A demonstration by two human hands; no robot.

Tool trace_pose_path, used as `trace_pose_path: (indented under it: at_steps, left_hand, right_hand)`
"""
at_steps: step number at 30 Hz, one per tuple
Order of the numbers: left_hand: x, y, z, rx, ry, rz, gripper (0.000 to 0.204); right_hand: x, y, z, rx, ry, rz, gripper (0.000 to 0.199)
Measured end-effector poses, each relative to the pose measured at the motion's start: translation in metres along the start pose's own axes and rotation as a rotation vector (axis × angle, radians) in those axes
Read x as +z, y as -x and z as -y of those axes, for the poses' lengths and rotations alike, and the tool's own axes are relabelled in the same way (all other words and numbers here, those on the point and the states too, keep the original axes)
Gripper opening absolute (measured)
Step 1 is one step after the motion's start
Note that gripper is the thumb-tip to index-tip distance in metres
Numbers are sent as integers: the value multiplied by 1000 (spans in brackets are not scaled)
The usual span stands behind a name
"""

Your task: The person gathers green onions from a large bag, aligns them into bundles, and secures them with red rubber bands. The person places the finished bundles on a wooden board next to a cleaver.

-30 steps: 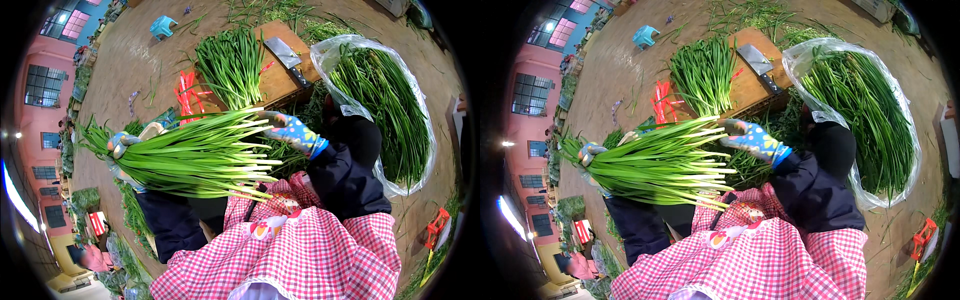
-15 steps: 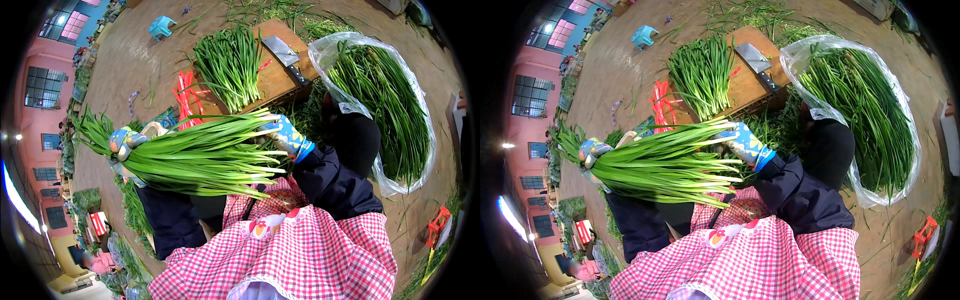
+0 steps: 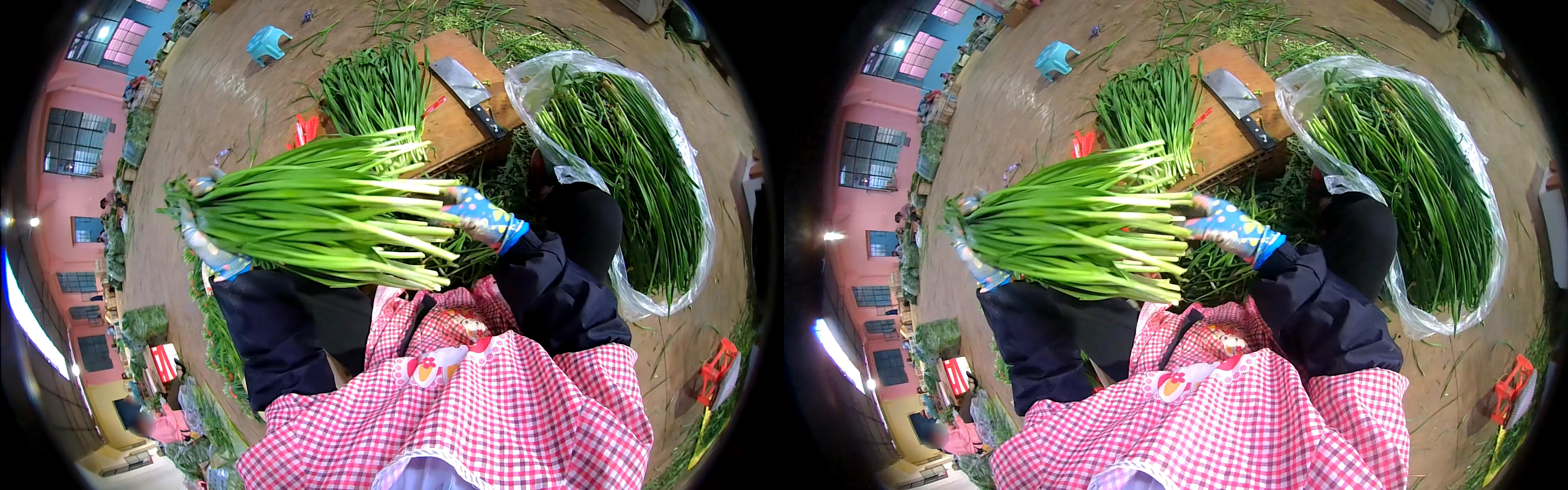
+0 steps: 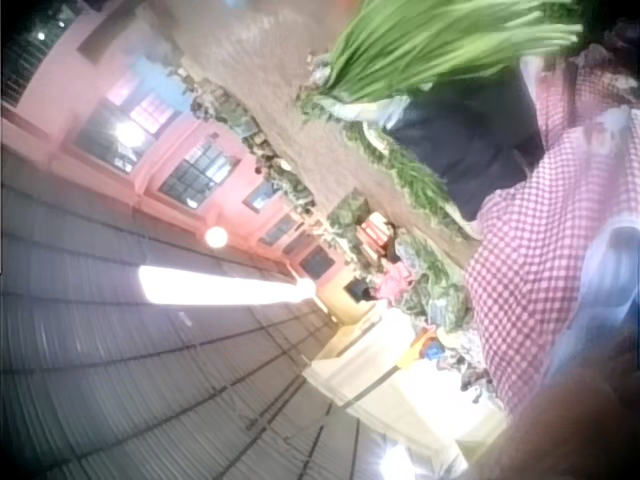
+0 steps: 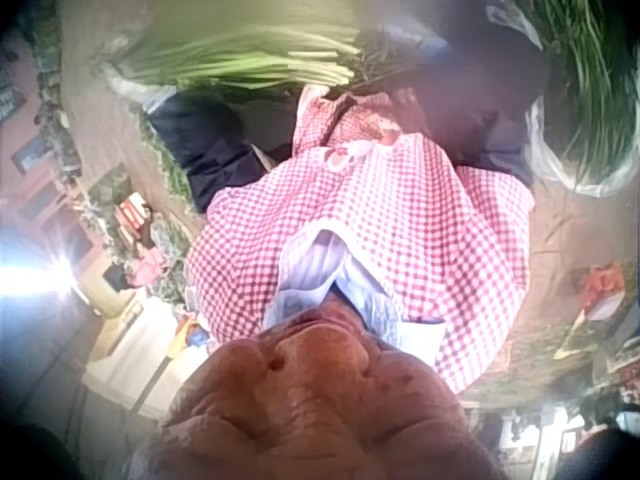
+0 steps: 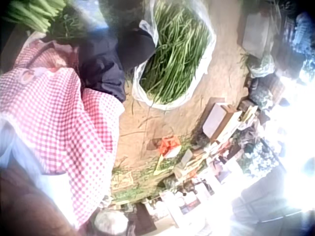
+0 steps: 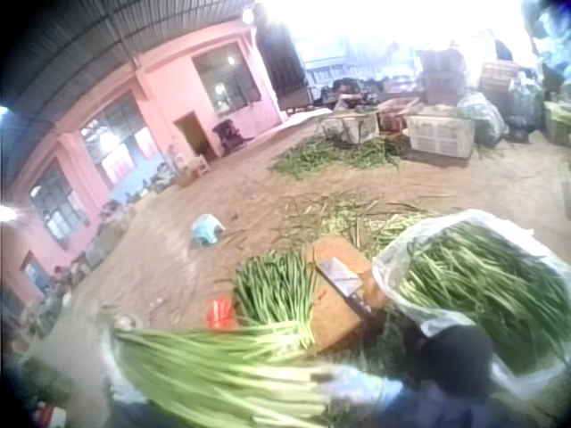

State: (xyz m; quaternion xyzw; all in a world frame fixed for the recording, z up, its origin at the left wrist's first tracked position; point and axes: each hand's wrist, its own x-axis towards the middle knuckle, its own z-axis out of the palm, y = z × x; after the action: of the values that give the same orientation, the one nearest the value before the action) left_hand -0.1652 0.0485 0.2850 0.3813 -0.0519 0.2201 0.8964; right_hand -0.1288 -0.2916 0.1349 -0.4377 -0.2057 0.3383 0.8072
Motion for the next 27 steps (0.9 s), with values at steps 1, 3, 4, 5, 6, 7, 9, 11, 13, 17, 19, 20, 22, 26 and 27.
trace_pose_path:
  at_steps: [1,3,4,5,6,7,9,11,13,17,19,20,22,26,27]
  left_hand:
    - [3,-1,1,-25,-70,-54,27]
    - [13,5,14,-59,-178,-147,28]
    - [-4,-2,12,-67,-167,-170,29]
    - [-21,-8,11,-75,-156,-194,30]
    - [-12,-6,16,-46,-188,-340,33]
    - [-15,-7,16,-64,-184,-328,34]
    - [-30,-9,10,-94,-179,-303,35]
    - [-57,-19,-3,-138,-153,-190,41]
    - [-48,-27,-3,-95,-244,-281,40]
    - [-41,-33,-2,-146,-64,-46,41]
    - [-40,-48,0,17,-162,-310,38]
    - [-35,-46,1,19,-144,-347,37]
    - [-32,-50,1,5,-145,-331,36]
    - [-11,-47,12,105,-84,-345,32]
    - [-4,-39,-1,154,-112,-360,32]
  right_hand:
    - [-4,-6,-8,-39,34,147,47]
    - [-16,-9,-25,-785,1140,232,41]
    - [-12,-10,-34,-776,1127,220,39]
    - [-10,-10,-41,-768,1114,207,37]
    - [-6,-10,-36,-836,1199,98,34]
    - [-3,-10,-31,-904,1281,-14,30]
    - [-6,-1,-33,-153,429,-122,25]
    - [-6,16,-17,81,-131,-328,18]
    - [-21,31,-15,152,-71,-412,18]
    - [-15,41,-13,127,-66,-430,20]
    - [-4,43,-10,132,-37,-405,21]
    - [1,45,-12,117,-35,-406,22]
    - [13,49,-9,105,77,-486,22]
    - [39,67,10,0,237,-640,20]
    - [52,71,19,-18,236,-611,19]
